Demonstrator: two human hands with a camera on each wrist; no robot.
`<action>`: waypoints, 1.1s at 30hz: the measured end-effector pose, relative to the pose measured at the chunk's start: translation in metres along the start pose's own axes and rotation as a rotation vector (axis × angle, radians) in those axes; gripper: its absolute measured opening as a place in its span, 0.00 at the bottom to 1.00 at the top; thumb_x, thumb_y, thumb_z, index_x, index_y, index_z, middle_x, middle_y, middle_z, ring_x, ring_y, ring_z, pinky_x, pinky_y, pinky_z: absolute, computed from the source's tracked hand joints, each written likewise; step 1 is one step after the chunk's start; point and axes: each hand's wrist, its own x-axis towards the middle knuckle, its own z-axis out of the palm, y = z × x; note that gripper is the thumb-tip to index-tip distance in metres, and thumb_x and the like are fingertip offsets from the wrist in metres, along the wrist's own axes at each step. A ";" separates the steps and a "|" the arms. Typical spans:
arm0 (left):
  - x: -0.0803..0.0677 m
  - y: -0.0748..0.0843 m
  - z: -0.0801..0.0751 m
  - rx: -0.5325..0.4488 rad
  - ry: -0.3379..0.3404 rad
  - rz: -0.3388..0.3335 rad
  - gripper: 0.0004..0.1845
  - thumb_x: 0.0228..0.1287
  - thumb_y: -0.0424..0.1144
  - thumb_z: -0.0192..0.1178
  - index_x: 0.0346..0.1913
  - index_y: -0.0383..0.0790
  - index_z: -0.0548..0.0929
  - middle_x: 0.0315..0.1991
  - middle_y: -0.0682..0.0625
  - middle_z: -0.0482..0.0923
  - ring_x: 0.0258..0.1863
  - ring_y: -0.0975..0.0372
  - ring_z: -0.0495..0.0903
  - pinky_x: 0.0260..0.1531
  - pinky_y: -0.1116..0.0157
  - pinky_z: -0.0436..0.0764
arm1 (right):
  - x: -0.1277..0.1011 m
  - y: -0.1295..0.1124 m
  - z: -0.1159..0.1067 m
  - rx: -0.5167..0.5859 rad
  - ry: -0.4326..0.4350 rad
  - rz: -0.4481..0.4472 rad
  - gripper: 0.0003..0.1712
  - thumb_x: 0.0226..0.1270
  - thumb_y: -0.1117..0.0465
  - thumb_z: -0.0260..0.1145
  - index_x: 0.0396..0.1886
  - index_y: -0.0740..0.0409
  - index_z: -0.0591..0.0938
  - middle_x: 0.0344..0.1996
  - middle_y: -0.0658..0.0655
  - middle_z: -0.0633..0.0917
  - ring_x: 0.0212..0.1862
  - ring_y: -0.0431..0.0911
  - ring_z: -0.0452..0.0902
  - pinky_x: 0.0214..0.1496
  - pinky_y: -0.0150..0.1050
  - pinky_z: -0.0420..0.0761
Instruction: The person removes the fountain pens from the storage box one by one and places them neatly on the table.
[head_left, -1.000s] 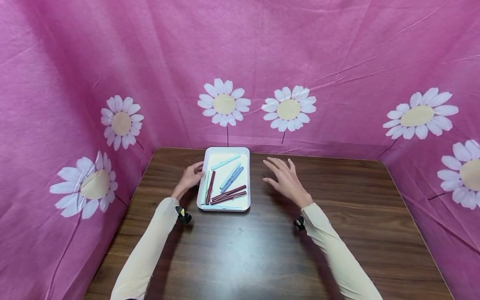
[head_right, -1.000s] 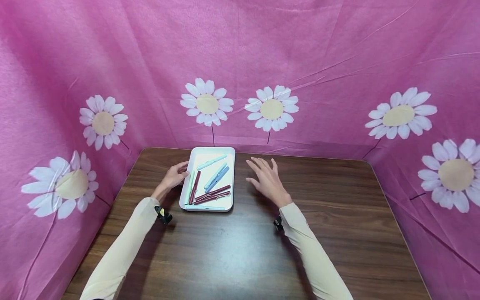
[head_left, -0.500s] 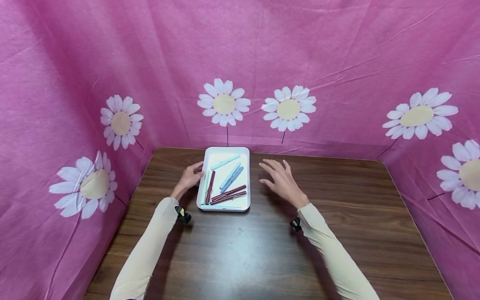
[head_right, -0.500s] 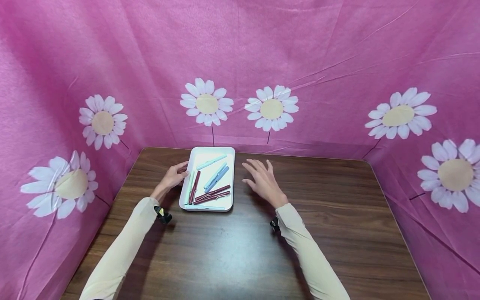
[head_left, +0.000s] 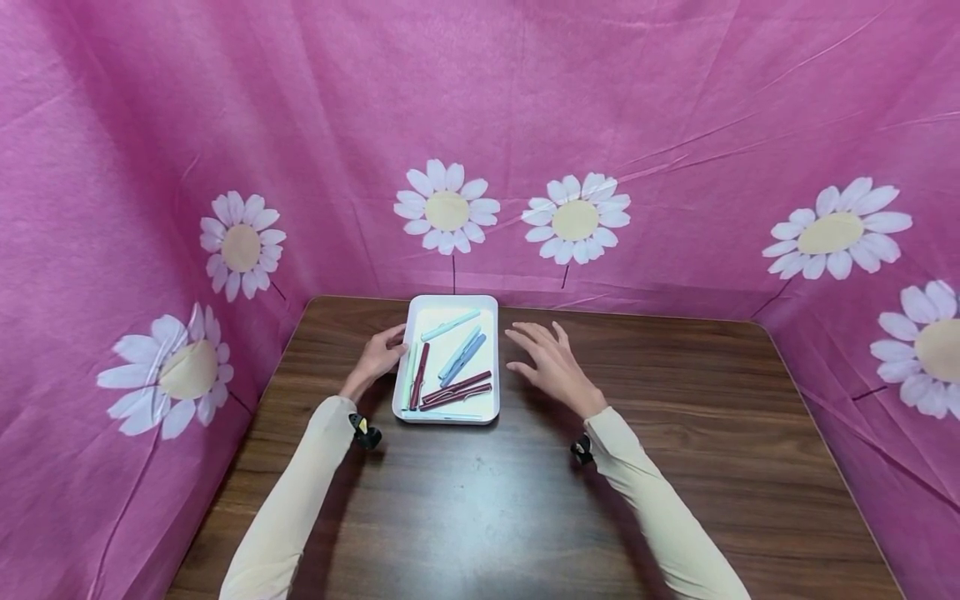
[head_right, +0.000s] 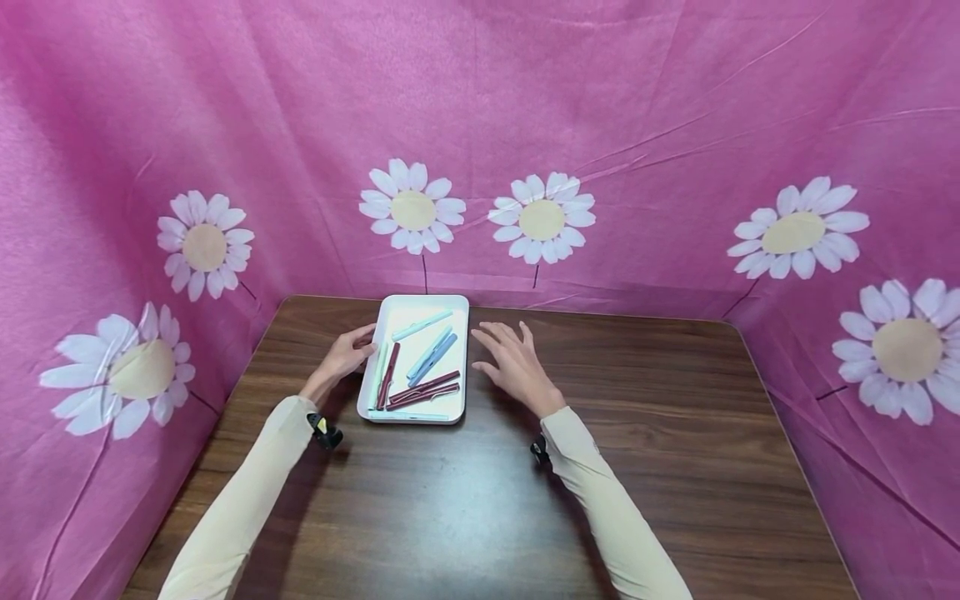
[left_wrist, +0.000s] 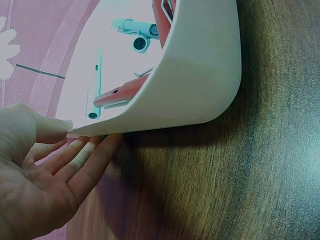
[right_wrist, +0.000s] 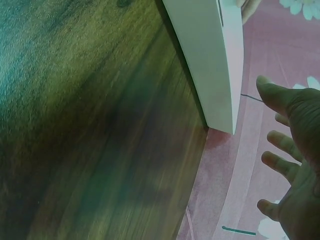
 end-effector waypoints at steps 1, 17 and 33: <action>0.000 0.000 0.000 -0.004 0.000 -0.002 0.29 0.78 0.30 0.54 0.78 0.31 0.66 0.71 0.29 0.72 0.69 0.40 0.74 0.65 0.47 0.80 | 0.000 -0.001 0.001 -0.001 0.000 -0.003 0.35 0.69 0.53 0.75 0.72 0.58 0.78 0.72 0.63 0.76 0.74 0.59 0.68 0.80 0.69 0.50; 0.000 0.001 0.000 0.003 0.008 -0.006 0.28 0.78 0.29 0.54 0.78 0.30 0.66 0.69 0.28 0.73 0.67 0.40 0.76 0.64 0.48 0.81 | 0.000 -0.006 0.009 0.004 -0.035 -0.037 0.34 0.70 0.53 0.75 0.72 0.60 0.78 0.71 0.62 0.77 0.74 0.58 0.69 0.80 0.70 0.51; 0.000 -0.003 0.004 0.007 0.024 -0.011 0.29 0.78 0.29 0.53 0.78 0.33 0.67 0.67 0.28 0.76 0.65 0.40 0.78 0.58 0.50 0.85 | -0.001 -0.013 0.015 0.031 -0.058 -0.018 0.34 0.69 0.57 0.75 0.72 0.60 0.78 0.70 0.62 0.79 0.73 0.60 0.70 0.80 0.71 0.50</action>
